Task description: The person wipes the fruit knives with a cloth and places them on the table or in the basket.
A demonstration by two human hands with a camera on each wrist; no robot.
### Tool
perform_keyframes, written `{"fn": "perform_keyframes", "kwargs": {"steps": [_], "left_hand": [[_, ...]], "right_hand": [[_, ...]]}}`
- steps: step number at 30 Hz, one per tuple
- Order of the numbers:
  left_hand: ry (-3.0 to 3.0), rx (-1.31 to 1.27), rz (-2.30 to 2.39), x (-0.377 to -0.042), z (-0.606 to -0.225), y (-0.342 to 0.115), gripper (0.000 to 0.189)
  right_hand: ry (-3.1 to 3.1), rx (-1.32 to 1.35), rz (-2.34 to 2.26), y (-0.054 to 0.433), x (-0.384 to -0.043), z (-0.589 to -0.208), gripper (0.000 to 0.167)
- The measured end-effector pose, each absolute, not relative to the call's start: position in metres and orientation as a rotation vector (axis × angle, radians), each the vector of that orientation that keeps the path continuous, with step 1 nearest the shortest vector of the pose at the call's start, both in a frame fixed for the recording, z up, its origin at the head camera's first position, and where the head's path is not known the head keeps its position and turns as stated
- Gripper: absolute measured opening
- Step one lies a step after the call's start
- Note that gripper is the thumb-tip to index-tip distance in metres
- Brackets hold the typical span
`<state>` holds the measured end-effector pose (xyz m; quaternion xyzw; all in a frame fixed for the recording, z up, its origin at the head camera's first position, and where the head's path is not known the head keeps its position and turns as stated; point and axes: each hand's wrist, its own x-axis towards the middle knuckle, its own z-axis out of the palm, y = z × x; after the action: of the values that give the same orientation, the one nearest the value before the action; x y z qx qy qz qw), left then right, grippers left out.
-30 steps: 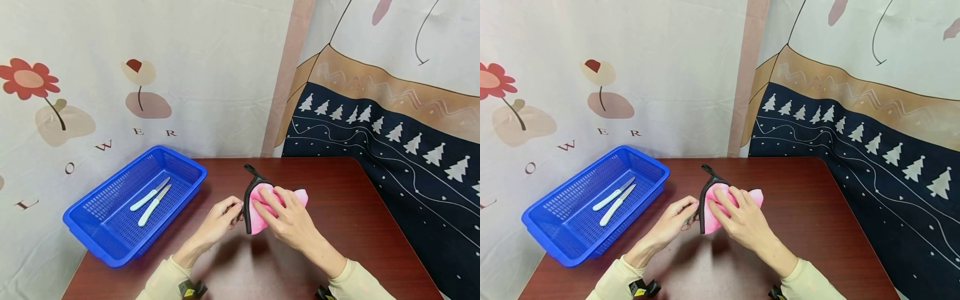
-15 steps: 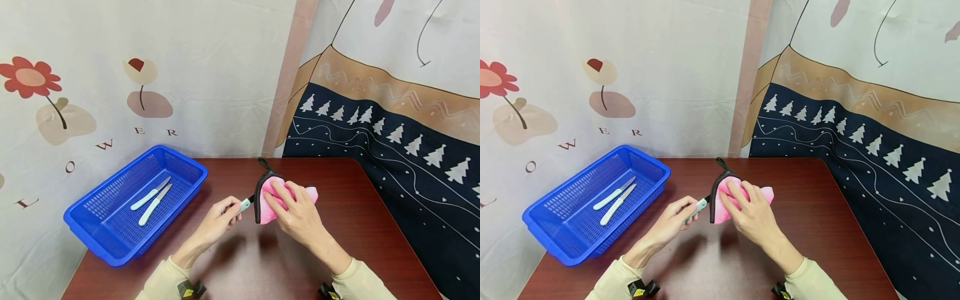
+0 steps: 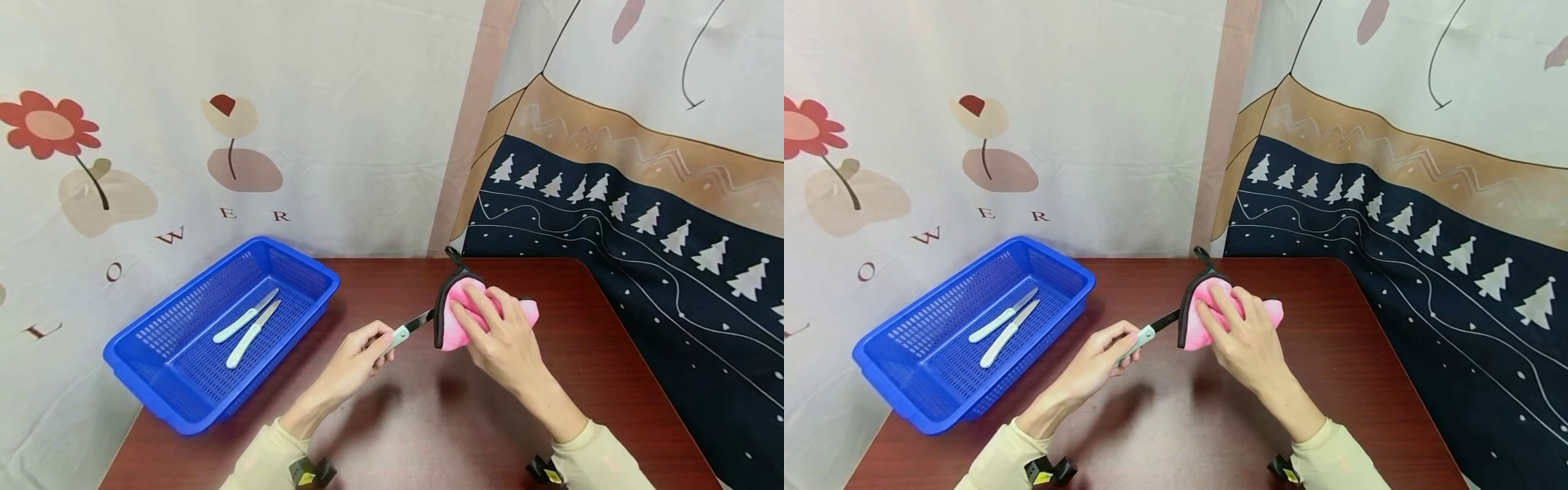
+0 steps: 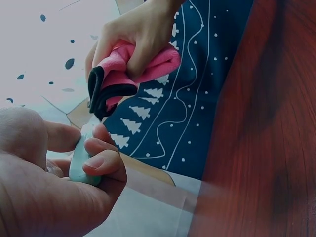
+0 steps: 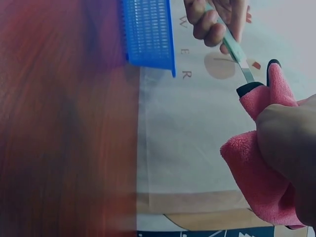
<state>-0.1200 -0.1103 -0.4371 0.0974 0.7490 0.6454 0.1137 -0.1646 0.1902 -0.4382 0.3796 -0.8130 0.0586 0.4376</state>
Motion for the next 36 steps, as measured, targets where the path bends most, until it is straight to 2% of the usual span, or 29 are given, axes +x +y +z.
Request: {"fn": "perform_keyframes", "kwargs": {"steps": [12,22,36], "left_hand": [[2.161,0.254,1.934,-0.120,-0.436,-0.110,0.027],[2.134,0.263,1.940,-0.121,-0.436,-0.107,0.030],[2.168,0.324,1.889,-0.119,-0.430,-0.104,0.031]], "right_hand": [[-1.966,0.746,0.352,0.196,-0.167,-0.436,0.059],[-1.821,0.964,0.363,0.172,-0.156,-0.431,0.038],[-1.794,1.211,0.261,0.147,-0.145,-0.438,0.035]]}}
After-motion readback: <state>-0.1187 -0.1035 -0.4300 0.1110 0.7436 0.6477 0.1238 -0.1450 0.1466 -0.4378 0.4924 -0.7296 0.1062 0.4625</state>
